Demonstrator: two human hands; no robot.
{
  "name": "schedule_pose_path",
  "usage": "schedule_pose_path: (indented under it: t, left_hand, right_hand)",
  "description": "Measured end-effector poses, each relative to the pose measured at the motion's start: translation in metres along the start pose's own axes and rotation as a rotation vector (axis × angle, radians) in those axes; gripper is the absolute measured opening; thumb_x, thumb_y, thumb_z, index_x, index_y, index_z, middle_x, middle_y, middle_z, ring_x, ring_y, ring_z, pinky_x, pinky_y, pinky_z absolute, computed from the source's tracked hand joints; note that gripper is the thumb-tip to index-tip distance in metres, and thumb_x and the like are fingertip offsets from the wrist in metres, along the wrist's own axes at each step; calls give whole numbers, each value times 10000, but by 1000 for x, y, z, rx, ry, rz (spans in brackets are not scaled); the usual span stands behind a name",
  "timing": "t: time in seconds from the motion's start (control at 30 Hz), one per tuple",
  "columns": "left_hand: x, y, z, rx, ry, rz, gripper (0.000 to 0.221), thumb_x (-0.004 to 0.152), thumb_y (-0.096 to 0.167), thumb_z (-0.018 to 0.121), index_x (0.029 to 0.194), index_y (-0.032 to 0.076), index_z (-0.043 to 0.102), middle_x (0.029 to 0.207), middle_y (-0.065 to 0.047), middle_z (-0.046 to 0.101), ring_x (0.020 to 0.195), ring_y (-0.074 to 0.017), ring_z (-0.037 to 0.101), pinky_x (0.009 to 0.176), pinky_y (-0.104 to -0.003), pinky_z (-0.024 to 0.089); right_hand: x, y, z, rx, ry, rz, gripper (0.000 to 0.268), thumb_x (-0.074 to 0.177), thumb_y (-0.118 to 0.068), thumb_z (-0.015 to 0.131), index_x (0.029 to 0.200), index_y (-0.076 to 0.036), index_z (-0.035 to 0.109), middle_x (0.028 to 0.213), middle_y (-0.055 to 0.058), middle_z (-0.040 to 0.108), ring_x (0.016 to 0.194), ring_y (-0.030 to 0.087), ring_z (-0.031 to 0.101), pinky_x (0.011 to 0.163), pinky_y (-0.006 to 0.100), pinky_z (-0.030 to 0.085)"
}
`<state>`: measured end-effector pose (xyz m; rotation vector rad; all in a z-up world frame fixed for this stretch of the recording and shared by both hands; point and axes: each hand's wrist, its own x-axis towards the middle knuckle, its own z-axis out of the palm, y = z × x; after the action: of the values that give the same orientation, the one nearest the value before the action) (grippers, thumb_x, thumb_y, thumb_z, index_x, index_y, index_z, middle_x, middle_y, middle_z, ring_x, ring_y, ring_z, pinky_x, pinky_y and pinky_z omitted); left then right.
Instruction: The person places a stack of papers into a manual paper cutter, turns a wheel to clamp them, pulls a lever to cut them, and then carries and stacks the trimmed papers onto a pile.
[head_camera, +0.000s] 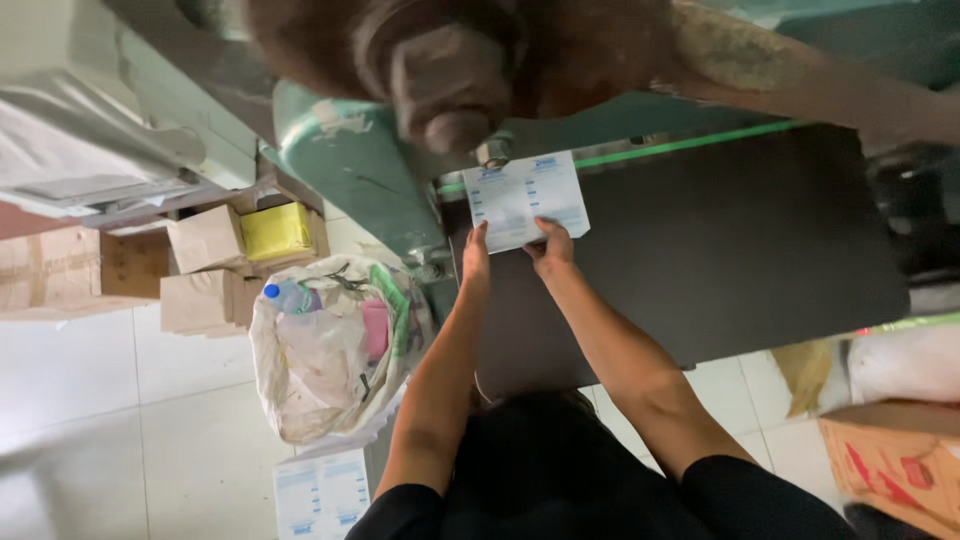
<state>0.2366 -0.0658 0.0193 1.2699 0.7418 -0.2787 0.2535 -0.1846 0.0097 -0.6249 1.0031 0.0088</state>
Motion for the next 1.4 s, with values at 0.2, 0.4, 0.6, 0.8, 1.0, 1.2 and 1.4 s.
schedule_pose_path:
  t: [0.2, 0.4, 0.6, 0.8, 1.0, 1.2, 1.4]
  left_hand:
    - [-10, -1, -9, 90, -31, 86, 758, 973, 581, 504, 1507, 44, 504, 1595, -225, 414, 1522, -388, 300, 1270, -519, 192]
    - [9, 0, -19, 236, -63, 137, 822, 986, 719, 452, 1502, 83, 521, 1594, -199, 424, 1523, -358, 307, 1286, -488, 192]
    - [4, -18, -21, 109, 43, 121, 757, 954, 689, 564, 1431, 103, 608, 1524, -134, 533, 1463, -312, 420, 1246, -432, 299]
    - [9, -40, -28, 251, 89, 144, 787, 968, 732, 535, 1479, 133, 544, 1532, -122, 521, 1446, -324, 436, 1241, -468, 305]
    - [-2, -65, -30, 300, 69, 85, 779, 957, 709, 559, 1533, 196, 456, 1541, -151, 507, 1445, -352, 438, 1211, -512, 348]
    - [6, -66, -22, 354, 49, 70, 809, 866, 530, 721, 1552, 214, 431, 1547, -104, 509, 1440, -290, 453, 1202, -499, 361]
    - [-9, -71, -26, 330, 83, 73, 839, 893, 482, 715, 1587, 159, 372, 1474, -191, 568, 1399, -339, 500, 1157, -512, 411]
  right_hand:
    - [-19, -1, 6, -261, 25, -102, 595, 774, -165, 903, 1279, -53, 609, 1394, 300, 388, 1340, 513, 434, 1059, 673, 480]
    - [-14, -16, -8, -226, -38, 89, 832, 779, -333, 928, 1396, -38, 454, 1207, 215, 420, 1068, 379, 584, 1006, 651, 522]
    - [-39, -40, 27, -38, -56, 78, 1094, 770, -358, 905, 1585, -48, 244, 1596, 351, 149, 1478, 541, 250, 1136, 765, 270]
    - [-28, -20, -47, -1, -218, 126, 540, 910, -429, 788, 1076, -34, 458, 976, 199, 628, 899, 323, 655, 926, 475, 570]
    - [3, -14, -67, -78, -322, 146, 657, 943, -536, 726, 1380, -101, 500, 1370, 205, 573, 1162, 363, 631, 1057, 477, 524]
    - [-1, -35, -60, 35, -246, 148, 466, 908, -434, 784, 1164, -86, 610, 1151, 125, 698, 1056, 373, 665, 956, 584, 518]
    - [8, -34, -87, 104, -463, 282, 453, 944, -481, 726, 1069, -45, 703, 1023, 214, 734, 901, 430, 743, 791, 547, 620]
